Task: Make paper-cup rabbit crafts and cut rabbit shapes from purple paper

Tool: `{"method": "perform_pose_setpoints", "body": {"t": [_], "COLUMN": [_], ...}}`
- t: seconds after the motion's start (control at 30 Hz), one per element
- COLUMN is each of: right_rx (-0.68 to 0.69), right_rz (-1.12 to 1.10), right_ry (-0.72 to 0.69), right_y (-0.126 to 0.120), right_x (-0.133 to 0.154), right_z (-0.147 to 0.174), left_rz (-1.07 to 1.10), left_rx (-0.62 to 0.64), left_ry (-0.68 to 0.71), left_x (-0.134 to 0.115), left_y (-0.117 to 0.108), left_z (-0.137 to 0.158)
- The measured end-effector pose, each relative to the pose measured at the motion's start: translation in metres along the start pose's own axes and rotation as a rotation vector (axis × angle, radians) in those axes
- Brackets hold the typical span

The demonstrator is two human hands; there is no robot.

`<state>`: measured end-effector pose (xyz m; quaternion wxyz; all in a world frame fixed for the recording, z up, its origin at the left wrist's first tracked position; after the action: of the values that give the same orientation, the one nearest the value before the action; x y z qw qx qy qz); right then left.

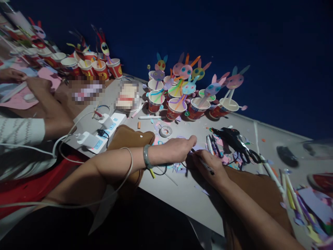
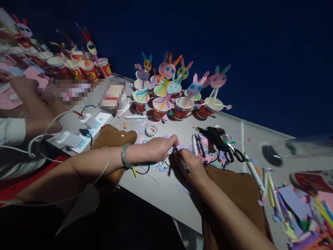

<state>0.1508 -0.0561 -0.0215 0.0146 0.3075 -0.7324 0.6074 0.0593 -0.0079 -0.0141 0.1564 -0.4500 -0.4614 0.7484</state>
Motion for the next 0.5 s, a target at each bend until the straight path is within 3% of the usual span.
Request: {"method": "perform_pose_setpoints", "body": {"t": [0.33, 0.5], "right_rx": [-0.018, -0.234], "right_rz": [-0.023, 0.063], "right_ry": [0.131, 0.194], "right_y": [-0.004, -0.029], "right_x": [-0.016, -0.016], "right_z": [0.006, 0.005], "left_rz": [-0.014, 0.062], "left_rx": [0.014, 0.077], "left_ry": [-0.01, -0.055], "left_x": [0.002, 0.004], "left_y": [0.003, 0.003], "left_z": [-0.002, -0.001]}}
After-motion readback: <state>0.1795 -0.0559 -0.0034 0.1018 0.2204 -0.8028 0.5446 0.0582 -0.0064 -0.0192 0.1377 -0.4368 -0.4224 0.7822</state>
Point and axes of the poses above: each hand's wrist, its own z-axis away from the middle knuckle, its own y-axis out of the palm, x = y × z, the point moved 9 cm from there along -z, towards the middle knuckle, and after that the axes turned 2 degrees about -y, right-handed, at the moved point
